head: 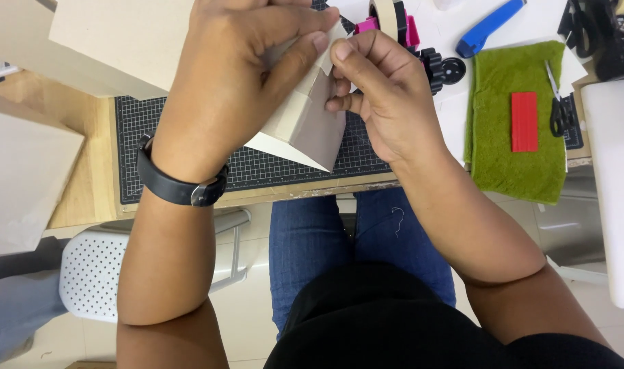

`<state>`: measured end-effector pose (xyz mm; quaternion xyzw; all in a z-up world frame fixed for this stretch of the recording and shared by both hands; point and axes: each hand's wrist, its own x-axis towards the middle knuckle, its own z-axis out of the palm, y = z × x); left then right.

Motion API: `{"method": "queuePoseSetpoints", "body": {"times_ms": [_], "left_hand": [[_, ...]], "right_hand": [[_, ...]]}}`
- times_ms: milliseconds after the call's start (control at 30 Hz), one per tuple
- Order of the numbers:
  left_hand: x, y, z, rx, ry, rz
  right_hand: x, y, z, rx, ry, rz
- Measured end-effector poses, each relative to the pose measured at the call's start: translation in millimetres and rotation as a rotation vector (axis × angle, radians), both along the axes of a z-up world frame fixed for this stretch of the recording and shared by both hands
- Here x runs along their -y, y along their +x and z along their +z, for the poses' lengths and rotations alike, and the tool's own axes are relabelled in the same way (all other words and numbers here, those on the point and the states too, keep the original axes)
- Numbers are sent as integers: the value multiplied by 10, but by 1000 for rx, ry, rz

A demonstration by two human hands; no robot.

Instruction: The person folds a flat white cardboard piece into a box shape, applies adhesive tape to the seams, and uses a red plastic tool to press and smooth the taped edges. The person handles the box and tape throughout, finishing with a final smoothing of the seams.

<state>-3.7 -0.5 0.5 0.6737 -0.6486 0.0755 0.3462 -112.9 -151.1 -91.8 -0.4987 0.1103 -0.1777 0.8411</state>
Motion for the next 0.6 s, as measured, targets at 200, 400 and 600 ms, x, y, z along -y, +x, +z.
{"method": "queuePoseSetpoints", "body": {"times_ms": [200,400,600], "left_hand": [[20,-39,26,14,0,-18],[48,-70,-33,140,-10,135],[153,-133,-107,296,39,358]], "right_hand": [[-7,11,51,-34,-1,-19],[7,25,83,-36,-69,-44],[165,167,-261,194,-59,-105]]}}
